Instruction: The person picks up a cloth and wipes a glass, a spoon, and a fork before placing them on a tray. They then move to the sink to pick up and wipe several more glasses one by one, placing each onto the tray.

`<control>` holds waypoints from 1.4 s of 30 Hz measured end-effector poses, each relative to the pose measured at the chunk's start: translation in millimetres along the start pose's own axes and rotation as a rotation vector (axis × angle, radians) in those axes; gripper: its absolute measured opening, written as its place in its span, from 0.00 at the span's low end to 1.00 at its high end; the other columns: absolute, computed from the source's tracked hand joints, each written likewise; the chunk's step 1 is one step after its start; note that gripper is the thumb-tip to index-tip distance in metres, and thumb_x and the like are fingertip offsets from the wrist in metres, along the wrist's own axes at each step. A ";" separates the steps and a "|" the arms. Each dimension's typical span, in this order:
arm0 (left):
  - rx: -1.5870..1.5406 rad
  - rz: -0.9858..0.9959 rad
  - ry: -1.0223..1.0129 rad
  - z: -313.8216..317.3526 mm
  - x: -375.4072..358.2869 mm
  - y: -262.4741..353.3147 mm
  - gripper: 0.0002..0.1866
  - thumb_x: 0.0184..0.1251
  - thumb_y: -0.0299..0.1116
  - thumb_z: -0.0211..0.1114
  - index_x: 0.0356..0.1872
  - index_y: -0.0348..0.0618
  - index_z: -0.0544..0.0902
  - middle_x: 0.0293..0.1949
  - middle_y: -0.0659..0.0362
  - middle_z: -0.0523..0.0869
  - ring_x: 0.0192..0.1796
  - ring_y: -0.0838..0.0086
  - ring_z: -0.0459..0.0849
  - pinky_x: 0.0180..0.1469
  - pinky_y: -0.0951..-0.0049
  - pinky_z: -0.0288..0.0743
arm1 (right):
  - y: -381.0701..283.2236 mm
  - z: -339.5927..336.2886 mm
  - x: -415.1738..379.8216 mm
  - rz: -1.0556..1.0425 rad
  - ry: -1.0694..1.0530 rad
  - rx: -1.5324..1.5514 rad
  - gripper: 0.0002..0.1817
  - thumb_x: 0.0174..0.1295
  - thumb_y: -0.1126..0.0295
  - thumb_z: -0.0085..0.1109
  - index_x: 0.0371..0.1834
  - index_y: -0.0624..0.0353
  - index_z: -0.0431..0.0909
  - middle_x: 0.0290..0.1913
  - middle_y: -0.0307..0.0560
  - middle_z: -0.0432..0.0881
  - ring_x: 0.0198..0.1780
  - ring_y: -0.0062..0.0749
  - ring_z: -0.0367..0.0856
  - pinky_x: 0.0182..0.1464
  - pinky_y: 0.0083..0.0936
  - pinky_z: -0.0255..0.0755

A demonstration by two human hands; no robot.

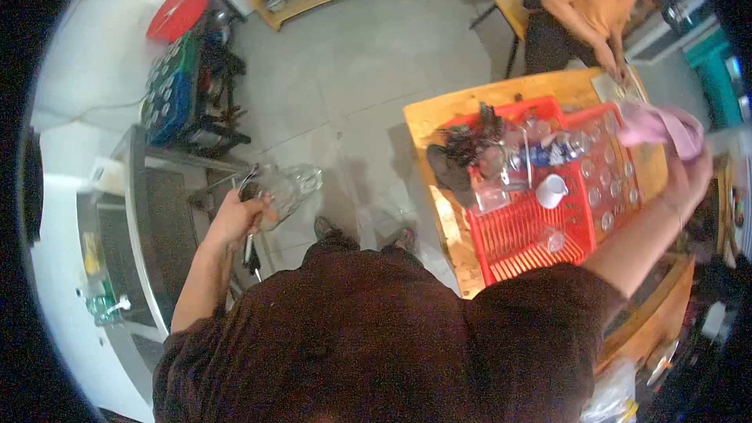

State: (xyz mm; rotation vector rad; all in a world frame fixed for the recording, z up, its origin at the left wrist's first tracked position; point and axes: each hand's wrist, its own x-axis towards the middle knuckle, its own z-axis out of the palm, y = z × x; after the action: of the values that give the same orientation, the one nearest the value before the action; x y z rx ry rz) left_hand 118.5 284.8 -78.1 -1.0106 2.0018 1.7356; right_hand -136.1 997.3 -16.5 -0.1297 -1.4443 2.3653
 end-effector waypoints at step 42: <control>-0.196 0.660 0.625 -187.1 38.5 -105.6 0.10 0.54 0.21 0.61 0.39 0.36 0.80 0.32 0.59 0.85 0.35 0.78 0.79 0.38 0.76 0.73 | 372.8 632.4 -445.5 -0.483 -1.489 -0.624 0.20 0.60 0.53 0.57 0.46 0.56 0.82 0.58 0.61 0.69 0.67 0.48 0.58 0.61 0.36 0.60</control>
State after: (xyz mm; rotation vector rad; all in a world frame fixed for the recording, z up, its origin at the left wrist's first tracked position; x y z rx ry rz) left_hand 202.6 92.9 -139.0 -1.1377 2.8481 2.1591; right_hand 14.4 155.4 -93.1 1.8858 -2.2788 1.3232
